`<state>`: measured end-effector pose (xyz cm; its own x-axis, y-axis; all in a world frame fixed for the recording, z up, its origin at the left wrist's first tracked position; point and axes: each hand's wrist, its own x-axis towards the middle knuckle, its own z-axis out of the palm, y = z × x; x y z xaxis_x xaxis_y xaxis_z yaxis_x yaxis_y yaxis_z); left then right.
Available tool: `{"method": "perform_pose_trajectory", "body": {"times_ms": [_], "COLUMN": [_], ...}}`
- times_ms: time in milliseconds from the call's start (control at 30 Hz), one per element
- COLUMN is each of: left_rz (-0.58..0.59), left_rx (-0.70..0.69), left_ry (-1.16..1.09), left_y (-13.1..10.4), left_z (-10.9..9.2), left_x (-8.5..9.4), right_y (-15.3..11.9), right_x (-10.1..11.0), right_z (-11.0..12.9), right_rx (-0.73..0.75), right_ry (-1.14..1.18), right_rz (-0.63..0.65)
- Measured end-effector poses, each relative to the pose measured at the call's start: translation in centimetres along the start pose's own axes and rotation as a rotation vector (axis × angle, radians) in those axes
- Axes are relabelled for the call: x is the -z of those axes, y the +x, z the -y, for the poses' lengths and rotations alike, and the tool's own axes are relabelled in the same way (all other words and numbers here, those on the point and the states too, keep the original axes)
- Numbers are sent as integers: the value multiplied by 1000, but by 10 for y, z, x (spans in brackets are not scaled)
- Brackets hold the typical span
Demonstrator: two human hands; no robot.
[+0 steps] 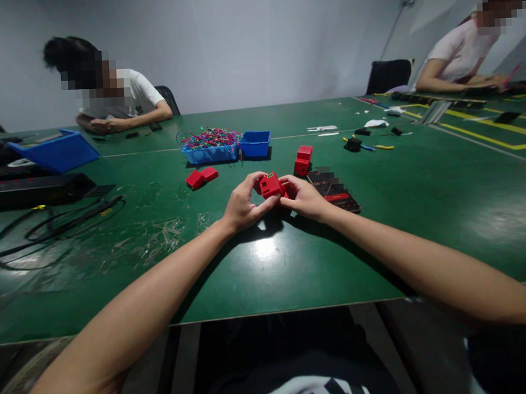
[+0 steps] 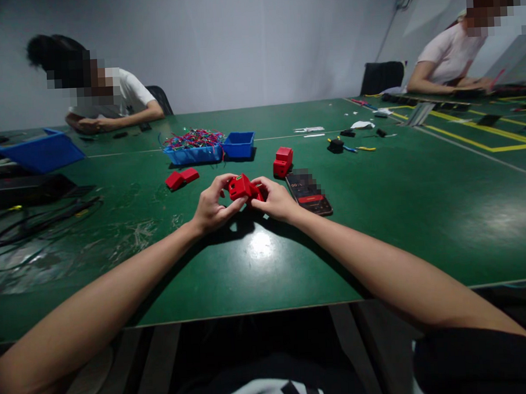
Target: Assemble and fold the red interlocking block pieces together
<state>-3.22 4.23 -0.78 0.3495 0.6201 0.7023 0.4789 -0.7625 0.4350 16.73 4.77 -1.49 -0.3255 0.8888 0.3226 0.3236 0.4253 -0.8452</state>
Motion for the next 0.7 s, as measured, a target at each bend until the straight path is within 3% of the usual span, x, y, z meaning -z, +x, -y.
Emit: {"method": "perform_pose_trajectory", "body": {"times_ms": [333, 600, 700], "left_rz": [-9, -31, 0], "left_rx": [-30, -258, -256], "left_ry": [10, 76, 106], "left_y": [-2, -5, -5], "left_z": [7, 10, 11], "left_x": [-4, -3, -2], "right_y": [0, 3, 5], "right_x": [-1, -1, -1], "right_z": [-5, -11, -12], "right_rx": [17, 30, 0], "right_ry": [-35, -12, 0], "right_rz": [-54, -95, -92]}}
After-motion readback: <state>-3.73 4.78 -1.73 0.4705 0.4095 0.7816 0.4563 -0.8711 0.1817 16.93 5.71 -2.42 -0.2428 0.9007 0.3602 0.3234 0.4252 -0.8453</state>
